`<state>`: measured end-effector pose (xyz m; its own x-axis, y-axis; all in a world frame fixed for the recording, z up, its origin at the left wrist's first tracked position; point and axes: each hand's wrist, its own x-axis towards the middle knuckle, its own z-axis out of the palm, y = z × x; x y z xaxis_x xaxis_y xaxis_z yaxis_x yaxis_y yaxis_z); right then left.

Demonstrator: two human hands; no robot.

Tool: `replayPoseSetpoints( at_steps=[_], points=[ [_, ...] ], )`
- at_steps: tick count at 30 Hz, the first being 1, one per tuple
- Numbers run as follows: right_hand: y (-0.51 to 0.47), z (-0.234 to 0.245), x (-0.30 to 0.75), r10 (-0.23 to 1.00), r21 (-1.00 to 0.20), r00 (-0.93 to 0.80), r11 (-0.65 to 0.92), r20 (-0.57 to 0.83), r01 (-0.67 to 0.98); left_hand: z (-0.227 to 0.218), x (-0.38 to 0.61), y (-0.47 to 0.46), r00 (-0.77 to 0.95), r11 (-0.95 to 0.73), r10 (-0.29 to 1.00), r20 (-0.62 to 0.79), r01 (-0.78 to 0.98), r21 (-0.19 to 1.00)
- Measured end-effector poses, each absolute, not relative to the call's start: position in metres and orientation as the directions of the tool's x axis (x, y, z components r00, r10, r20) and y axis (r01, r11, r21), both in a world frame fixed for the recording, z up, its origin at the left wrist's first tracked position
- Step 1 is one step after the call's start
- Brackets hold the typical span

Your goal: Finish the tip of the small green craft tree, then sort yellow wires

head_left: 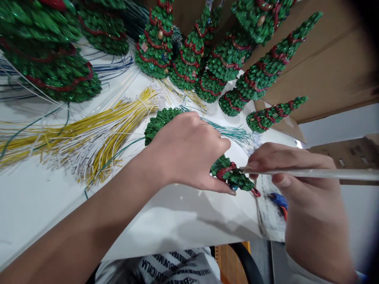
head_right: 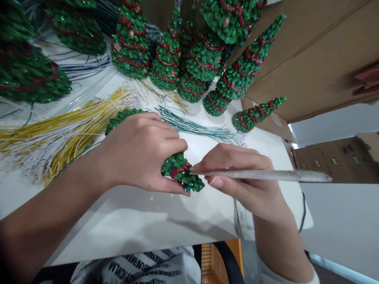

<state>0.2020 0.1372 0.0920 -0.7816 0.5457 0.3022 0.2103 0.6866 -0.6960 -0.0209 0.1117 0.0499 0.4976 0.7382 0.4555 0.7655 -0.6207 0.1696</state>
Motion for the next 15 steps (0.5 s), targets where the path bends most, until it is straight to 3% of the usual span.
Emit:
replayPoseSetpoints(
  at_steps=[5,11,15],
  points=[
    [0.132,0.088,0.204,0.626,-0.737,-0.731,0.624,0.270,0.262,0.050,-0.020,0.112,0.495,-0.622,0.734,0.465,0.765,0.168],
    [0.121,0.090,0.202,0.827,-0.864,-0.557,0.333,0.076,0.377,0.050,-0.020,0.112,0.508,-0.627,0.731,0.455,0.764,0.153],
    [0.116,0.095,0.196,0.836,-0.829,-0.534,0.384,0.125,0.406,0.049,-0.021,0.111,0.510,-0.628,0.727,0.460,0.764,0.146]
  ],
)
